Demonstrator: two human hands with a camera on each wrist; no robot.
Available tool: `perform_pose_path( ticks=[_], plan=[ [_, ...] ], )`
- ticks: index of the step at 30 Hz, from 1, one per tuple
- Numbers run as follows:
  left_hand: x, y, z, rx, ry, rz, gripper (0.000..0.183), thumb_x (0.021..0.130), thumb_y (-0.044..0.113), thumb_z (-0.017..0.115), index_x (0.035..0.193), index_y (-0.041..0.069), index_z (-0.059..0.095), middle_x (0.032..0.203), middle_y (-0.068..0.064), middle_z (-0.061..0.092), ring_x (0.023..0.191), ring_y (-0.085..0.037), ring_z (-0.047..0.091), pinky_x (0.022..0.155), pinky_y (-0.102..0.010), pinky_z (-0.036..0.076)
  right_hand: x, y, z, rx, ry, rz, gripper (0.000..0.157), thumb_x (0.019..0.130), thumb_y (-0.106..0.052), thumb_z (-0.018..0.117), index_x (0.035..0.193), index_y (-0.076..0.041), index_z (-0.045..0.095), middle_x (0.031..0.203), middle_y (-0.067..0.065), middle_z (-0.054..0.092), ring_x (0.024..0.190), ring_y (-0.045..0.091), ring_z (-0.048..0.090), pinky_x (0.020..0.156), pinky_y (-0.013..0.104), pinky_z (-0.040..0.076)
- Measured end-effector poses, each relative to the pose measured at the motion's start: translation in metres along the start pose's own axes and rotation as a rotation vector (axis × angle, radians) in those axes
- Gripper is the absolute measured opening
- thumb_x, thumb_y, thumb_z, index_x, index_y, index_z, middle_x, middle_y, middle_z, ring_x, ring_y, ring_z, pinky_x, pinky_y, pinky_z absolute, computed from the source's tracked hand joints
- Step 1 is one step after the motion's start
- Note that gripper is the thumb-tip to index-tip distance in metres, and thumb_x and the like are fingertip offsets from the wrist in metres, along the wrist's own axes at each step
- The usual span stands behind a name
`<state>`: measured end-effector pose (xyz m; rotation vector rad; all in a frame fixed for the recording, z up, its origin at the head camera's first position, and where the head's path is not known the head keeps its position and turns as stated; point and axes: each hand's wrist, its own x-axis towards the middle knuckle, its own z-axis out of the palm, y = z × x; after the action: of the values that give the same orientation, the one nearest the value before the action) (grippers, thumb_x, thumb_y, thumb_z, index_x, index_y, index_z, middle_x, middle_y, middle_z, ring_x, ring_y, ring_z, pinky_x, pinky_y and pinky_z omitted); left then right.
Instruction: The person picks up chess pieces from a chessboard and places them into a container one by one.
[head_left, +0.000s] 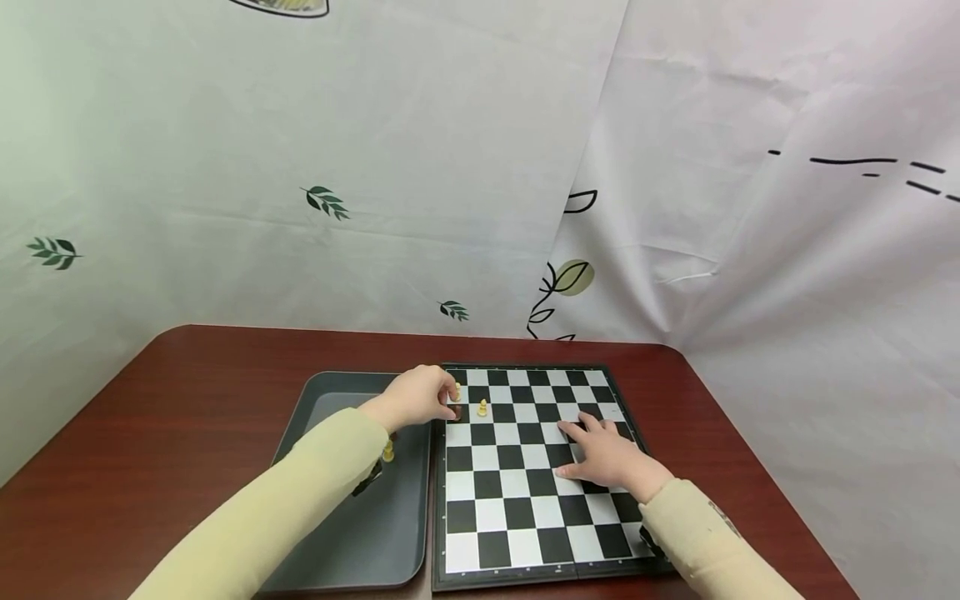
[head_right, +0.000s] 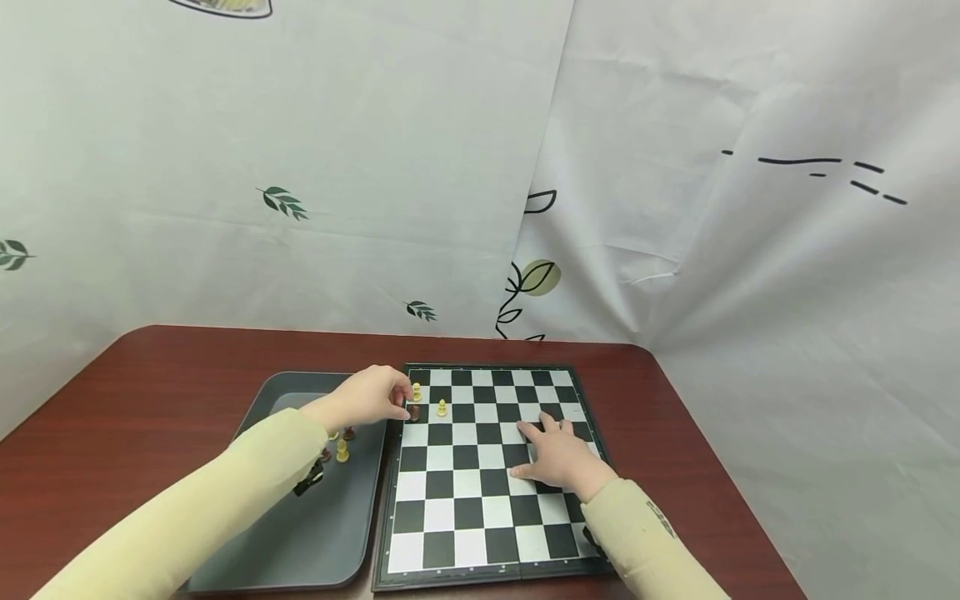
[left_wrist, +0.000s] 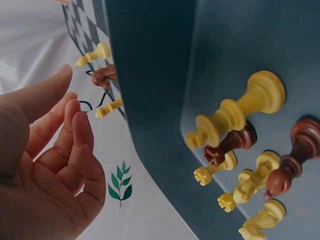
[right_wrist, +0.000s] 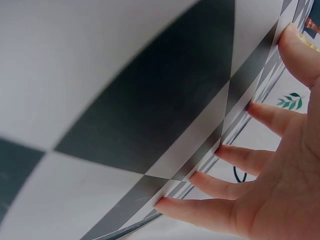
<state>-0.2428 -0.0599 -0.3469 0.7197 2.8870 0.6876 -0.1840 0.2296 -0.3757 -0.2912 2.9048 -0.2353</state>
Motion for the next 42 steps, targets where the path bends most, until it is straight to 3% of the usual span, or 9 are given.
perform_pose_path(
  ticks=[17,42],
  plan=[
    [0.012,-0.004,0.011,0.037,-0.027,-0.054,0.011,0.077,0.014,0.078,0.079,0.013,0.067,0.072,0.003,0.058,0.065,-0.012,0.051,0.060,-0.029,0.043,0.001,-0.001,0.000,-0.008,-0.003,0.011,0.072,0.077,-0.044,0.074,0.136,-0.012,0.050,0.143,0.023,0.037,0.126,0.048,0.037,0.088,0.064,0.040],
    [0.015,-0.006,0.017,0.060,-0.007,-0.040,0.012,0.080,0.008,0.073,0.072,0.013,0.065,0.071,0.004,0.060,0.064,-0.012,0.050,0.059,-0.028,0.041,0.001,-0.001,0.000,-0.010,-0.005,0.021,0.072,0.076,-0.044,0.075,0.136,-0.012,0.050,0.144,0.024,0.036,0.126,0.049,0.037,0.088,0.065,0.040]
  ],
)
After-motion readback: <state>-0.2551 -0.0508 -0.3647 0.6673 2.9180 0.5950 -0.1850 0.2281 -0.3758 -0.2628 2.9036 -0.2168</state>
